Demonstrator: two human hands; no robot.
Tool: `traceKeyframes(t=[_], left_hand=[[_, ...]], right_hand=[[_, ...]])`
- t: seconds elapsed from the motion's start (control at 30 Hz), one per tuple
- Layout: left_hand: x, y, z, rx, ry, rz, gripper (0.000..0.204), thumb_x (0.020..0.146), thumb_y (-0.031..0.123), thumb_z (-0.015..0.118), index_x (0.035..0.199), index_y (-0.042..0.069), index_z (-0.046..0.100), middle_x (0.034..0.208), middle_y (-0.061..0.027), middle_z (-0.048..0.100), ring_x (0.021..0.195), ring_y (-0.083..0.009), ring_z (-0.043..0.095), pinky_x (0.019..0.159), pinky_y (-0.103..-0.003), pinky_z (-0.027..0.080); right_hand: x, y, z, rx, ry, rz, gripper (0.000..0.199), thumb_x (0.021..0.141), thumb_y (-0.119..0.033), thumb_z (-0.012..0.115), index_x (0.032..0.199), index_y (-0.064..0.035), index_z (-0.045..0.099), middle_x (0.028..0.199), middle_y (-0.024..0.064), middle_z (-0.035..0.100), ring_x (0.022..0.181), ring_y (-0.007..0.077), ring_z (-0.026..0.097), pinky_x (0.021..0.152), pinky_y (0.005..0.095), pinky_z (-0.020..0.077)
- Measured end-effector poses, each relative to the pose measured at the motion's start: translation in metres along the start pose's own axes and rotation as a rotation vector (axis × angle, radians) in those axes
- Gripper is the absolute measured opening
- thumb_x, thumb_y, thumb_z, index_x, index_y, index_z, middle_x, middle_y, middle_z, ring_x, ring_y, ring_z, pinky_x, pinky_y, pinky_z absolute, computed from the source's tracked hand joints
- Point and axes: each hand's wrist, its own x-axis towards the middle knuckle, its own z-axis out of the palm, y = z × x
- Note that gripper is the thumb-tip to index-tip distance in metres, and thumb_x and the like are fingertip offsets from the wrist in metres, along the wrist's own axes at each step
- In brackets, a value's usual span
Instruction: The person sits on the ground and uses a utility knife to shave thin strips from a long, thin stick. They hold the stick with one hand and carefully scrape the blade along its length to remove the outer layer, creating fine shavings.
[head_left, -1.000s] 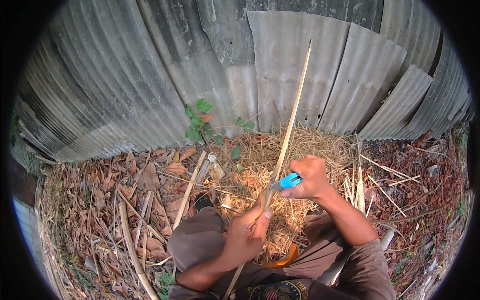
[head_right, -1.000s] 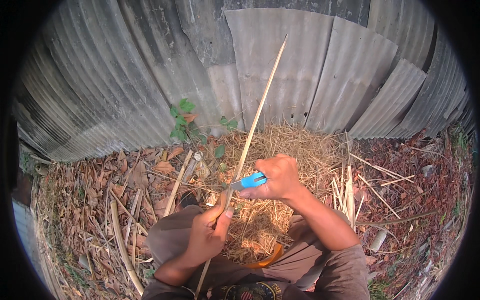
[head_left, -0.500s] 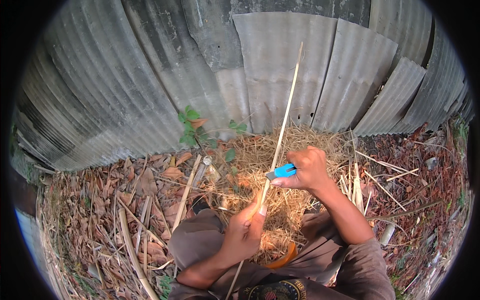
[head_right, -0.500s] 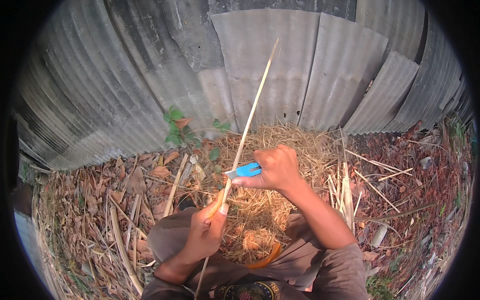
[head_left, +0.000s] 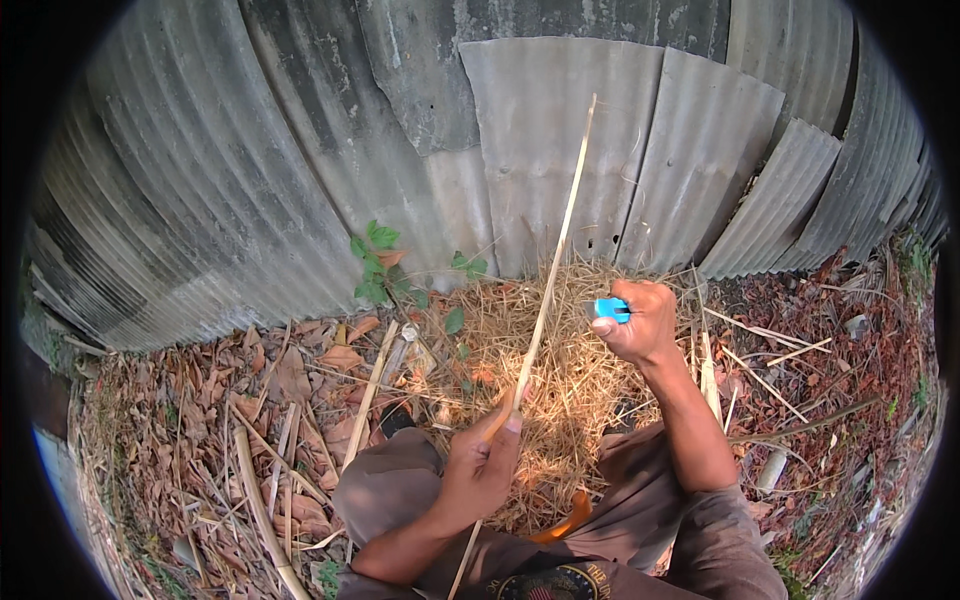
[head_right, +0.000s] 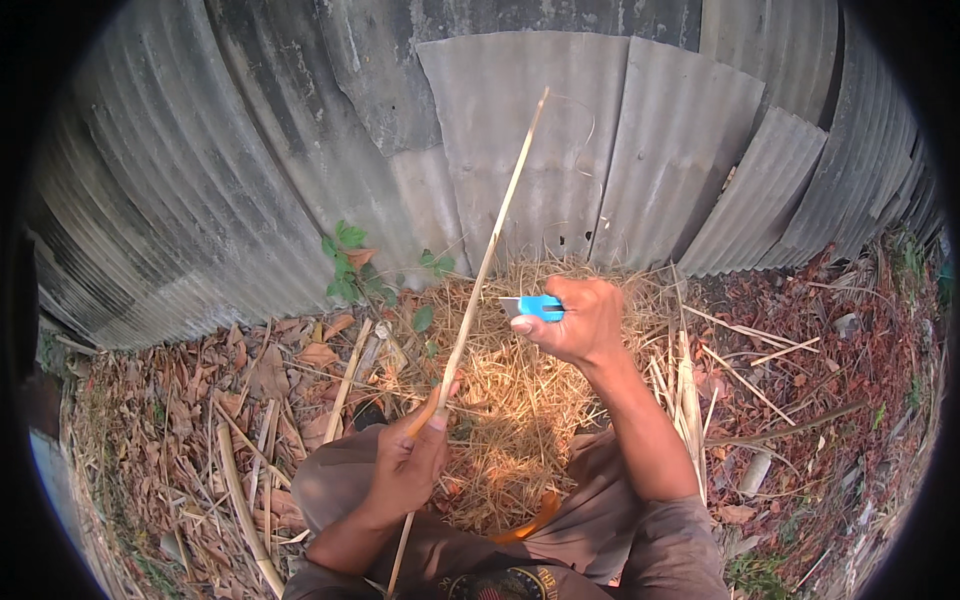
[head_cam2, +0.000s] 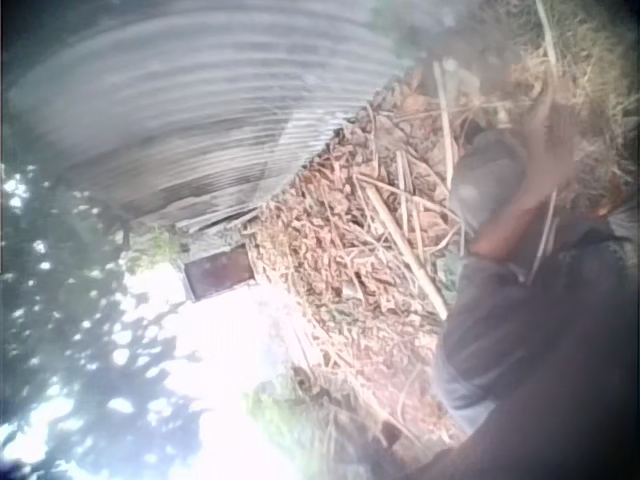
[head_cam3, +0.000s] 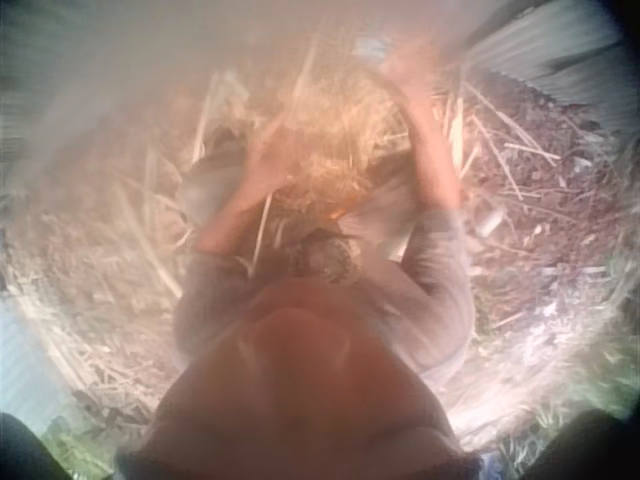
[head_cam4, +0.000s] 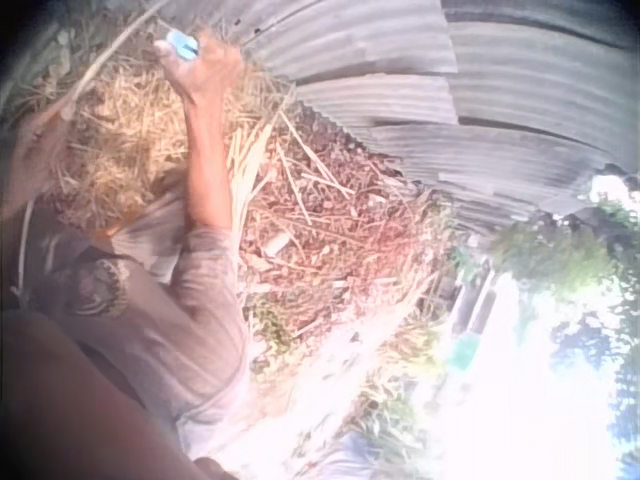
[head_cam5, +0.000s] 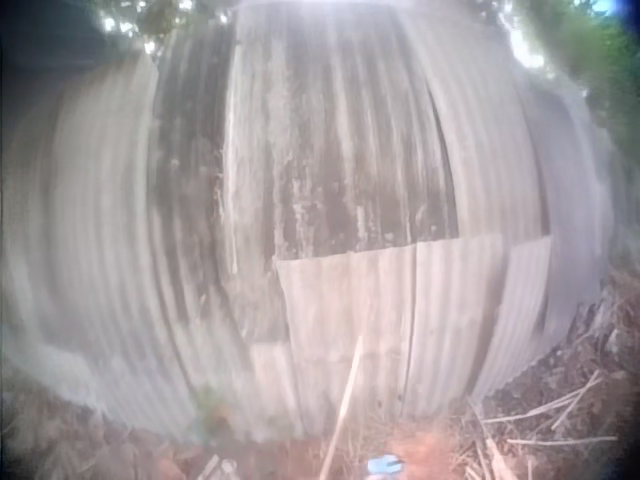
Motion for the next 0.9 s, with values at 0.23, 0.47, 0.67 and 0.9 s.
traceKeyframes(t=[0.23,0.47,0.67,0.9], left_hand=[[0.0,0.008,0.006,-0.146,-0.032,-0.036,0.041,0.102,0.02,0.041,0.139,0.001,0.041,0.054,0.0064,0.035,0.044,-0.0017,0.03,0.044,-0.019,0.028],[-0.005,0.011,0.007,-0.03,-0.024,-0.033,0.042,0.103,0.021,0.04,0.139,0.0,0.04,0.056,0.006,0.035,0.046,-0.0019,0.031,0.044,-0.019,0.028],[-0.001,0.009,0.008,-0.104,-0.043,-0.103,0.044,0.102,0.022,0.041,0.141,0.001,0.037,0.057,0.0057,0.035,0.047,-0.0017,0.032,0.045,-0.019,0.03],[-0.001,0.008,-0.001,-0.282,-0.016,-0.103,0.043,0.103,0.023,0.039,0.14,0.001,0.039,0.052,0.0049,0.035,0.044,-0.0021,0.032,0.044,-0.02,0.03]], right_hand=[[-0.009,-0.033,0.01,-0.025,-0.185,-0.122,0.072,0.065,-0.08,0.059,0.045,-0.0117,0.047,0.039,0.0058,0.045,0.036,0.0244,0.051,0.036,0.035,0.0391],[-0.007,-0.025,0.022,-0.08,-0.088,-0.206,0.073,0.062,-0.081,0.06,0.044,-0.0118,0.049,0.038,0.0046,0.045,0.035,0.0247,0.05,0.038,0.0349,0.0385],[-0.001,0.007,0.028,-0.184,-0.13,-0.03,0.076,0.065,-0.083,0.056,0.049,-0.0084,0.053,0.038,0.006,0.045,0.038,0.0245,0.051,0.04,0.038,0.0407],[-0.014,-0.024,0.016,-0.063,-0.205,-0.091,0.073,0.069,-0.081,0.053,0.049,-0.0116,0.051,0.042,0.0068,0.048,0.038,0.0259,0.053,0.038,0.0389,0.0401]])
